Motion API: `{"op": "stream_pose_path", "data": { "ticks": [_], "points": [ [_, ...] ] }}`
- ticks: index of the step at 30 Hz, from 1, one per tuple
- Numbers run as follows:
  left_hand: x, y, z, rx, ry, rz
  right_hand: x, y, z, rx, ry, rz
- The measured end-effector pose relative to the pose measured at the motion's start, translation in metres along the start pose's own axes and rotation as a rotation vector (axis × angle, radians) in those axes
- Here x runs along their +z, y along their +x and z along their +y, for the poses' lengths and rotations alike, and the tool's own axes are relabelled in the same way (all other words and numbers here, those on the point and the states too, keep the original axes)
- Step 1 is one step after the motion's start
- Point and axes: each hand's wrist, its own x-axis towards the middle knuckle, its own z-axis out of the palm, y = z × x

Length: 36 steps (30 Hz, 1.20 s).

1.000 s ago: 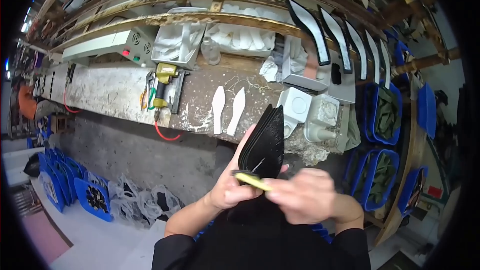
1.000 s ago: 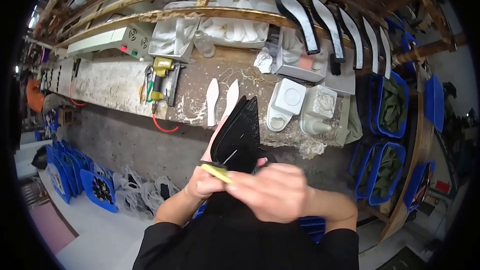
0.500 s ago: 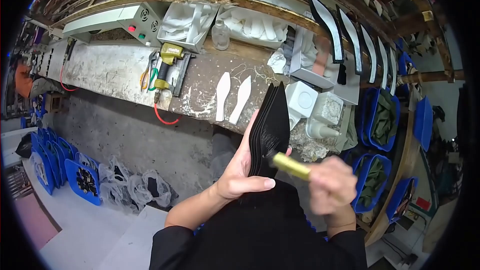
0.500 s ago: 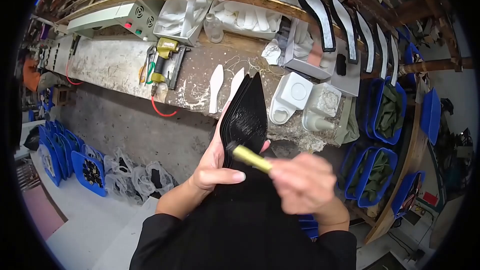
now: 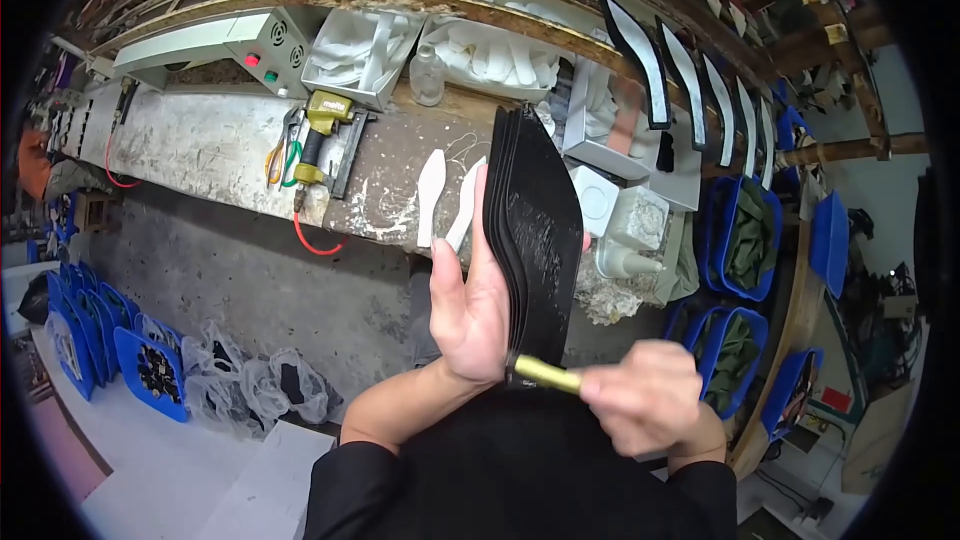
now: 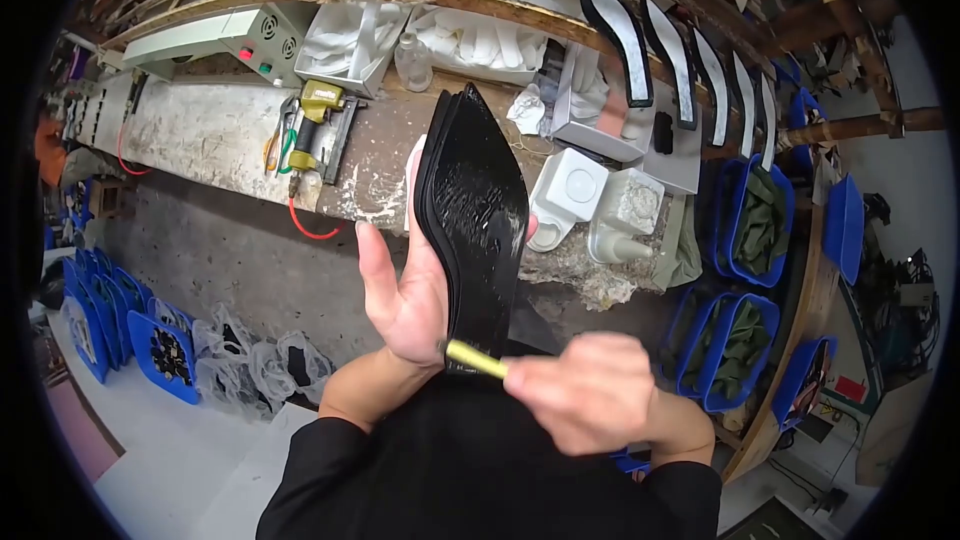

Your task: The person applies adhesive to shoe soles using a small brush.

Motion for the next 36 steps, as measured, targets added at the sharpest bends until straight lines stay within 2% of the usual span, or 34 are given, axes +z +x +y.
{"op": "stream_pose_path", "data": {
  "ticks": [5,10,24,27,29,31,32,34,36],
  "points": [
    [0.003,0.004,0.001,0.025,-0.157,0.041,-0.016,0.004,-0.013,-0.042,-0.051,0.015],
    [0.003,0.013,0.01,0.038,-0.228,0.125,-0.008,0.004,-0.022,-0.116,0.008,-0.142],
    [-0.006,0.044,0.088,-0.165,-0.246,0.103,-0.007,0.094,-0.018,-0.071,0.015,-0.289],
    [-0.002,0.044,0.111,-0.188,-0.249,0.104,-0.006,0.121,-0.029,-0.007,0.143,-0.234],
    [0.005,0.042,0.121,-0.243,-0.245,0.093,0.001,0.167,-0.009,-0.16,0.014,0.014],
    [0.003,0.042,0.133,-0.256,-0.289,0.081,0.015,0.185,0.015,-0.169,0.048,-0.081],
    [0.0,0.042,0.141,-0.25,-0.332,0.075,0.017,0.182,0.006,-0.182,0.044,-0.086],
    [-0.007,0.04,0.156,-0.225,-0.42,0.074,0.024,0.159,-0.019,-0.103,0.086,-0.337],
    [-0.005,0.039,0.168,-0.221,-0.397,0.097,0.024,0.161,-0.035,-0.112,0.173,-0.346]
  ]
}}
